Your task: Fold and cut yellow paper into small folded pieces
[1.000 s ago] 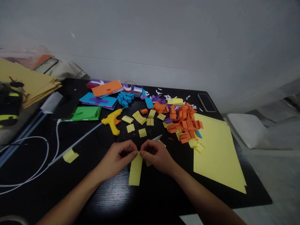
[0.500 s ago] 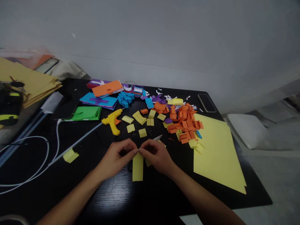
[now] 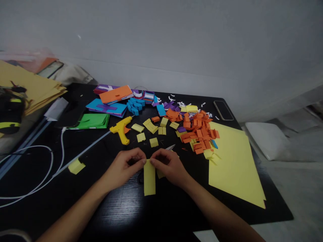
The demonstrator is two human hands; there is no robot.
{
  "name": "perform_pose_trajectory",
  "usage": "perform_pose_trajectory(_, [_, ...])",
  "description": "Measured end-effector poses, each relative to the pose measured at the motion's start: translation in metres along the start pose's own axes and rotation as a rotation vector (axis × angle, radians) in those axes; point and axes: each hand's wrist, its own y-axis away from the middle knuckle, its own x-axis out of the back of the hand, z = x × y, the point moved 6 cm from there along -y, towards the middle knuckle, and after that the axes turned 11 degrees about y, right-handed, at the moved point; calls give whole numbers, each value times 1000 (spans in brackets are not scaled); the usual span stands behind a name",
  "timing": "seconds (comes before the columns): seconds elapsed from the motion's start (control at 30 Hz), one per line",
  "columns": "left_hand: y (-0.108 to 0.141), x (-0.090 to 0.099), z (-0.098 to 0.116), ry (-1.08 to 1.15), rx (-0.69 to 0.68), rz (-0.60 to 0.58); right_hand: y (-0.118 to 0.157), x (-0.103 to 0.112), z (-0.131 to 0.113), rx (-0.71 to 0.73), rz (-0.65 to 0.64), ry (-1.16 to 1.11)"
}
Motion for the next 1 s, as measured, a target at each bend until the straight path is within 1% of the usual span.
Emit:
perform_pose_trajectory(0.17, [0, 0, -1, 67, 12, 42, -1, -3, 3, 0, -32, -144])
perform_pose_trajectory(0.37, [-1, -2, -1, 81, 1, 36, -1, -1, 5, -12, 0, -137])
perform_pose_trajectory(0.53, [-1, -3, -1, 54, -2, 36, 0, -3, 3, 9, -34, -145])
perform_pose_trajectory(0.63, [-1, -5, -1, 76, 7, 28, 0, -3, 3, 27, -39, -176])
perform_pose_trajectory(0.77, [1, -4, -1, 106, -20, 59, -1, -1, 5, 21, -13, -180])
perform_pose_trajectory(0.87, [2, -1, -2, 79, -50, 99, -2, 1, 7, 8, 21, -191])
perform_pose_trajectory(1.0, [2, 0, -3, 48, -83, 109, -3, 3, 7, 8, 52, -172])
